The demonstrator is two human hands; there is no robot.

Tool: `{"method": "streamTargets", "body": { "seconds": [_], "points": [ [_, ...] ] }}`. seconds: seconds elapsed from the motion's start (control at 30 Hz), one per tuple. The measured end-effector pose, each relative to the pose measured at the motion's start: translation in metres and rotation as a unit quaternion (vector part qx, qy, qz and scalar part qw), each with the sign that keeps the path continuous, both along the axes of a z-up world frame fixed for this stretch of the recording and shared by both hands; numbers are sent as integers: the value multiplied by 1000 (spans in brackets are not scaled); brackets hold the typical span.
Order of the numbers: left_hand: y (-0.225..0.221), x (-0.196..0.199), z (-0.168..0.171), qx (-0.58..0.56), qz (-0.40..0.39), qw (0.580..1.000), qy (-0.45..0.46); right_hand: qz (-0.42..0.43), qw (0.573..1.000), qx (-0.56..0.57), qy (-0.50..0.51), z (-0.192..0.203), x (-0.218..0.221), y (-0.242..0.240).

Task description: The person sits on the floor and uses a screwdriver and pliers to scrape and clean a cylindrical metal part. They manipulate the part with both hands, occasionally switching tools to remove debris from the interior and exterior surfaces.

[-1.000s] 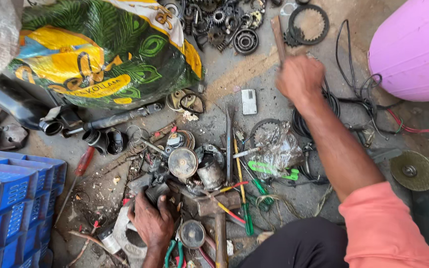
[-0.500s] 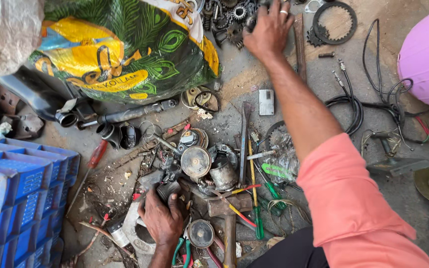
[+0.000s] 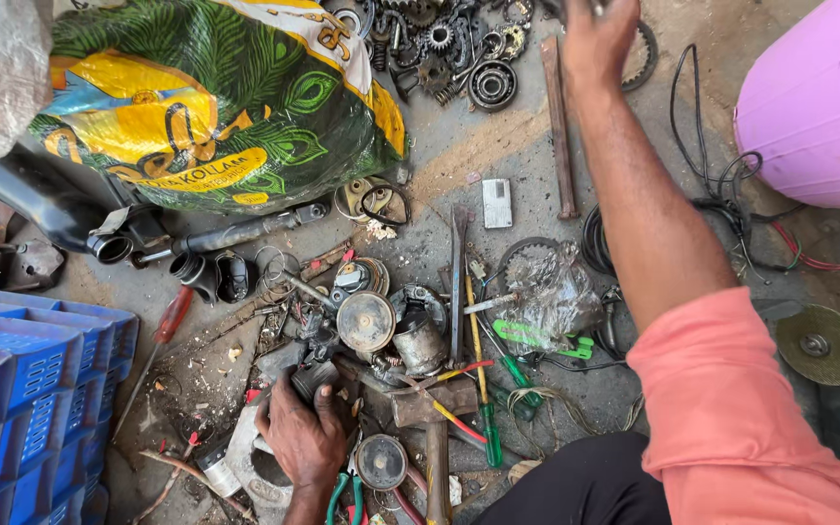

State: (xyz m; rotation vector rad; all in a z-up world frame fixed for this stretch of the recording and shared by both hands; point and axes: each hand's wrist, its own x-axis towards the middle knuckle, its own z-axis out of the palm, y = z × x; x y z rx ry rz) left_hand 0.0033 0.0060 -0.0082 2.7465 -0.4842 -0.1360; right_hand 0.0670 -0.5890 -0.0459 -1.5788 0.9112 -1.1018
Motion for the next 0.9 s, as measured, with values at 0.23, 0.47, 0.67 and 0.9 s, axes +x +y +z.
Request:
{"method": "streamTargets", "body": {
  "seconds": [0.23, 0.47, 0.67, 0.9],
  "points": [
    [4, -1, -1, 2, 0, 1000, 7, 94, 787, -202, 575, 6, -94, 70],
    [-1, 0, 1, 16, 11, 1000, 23, 138, 751, -230, 603, 7, -111, 106],
    [0, -1, 4, 12, -1, 1000, 4, 209, 837, -99, 496, 34, -155, 120],
    [-2, -1, 7, 13, 14, 999, 28, 250, 812, -167, 499, 58, -165, 150]
  ]
}}
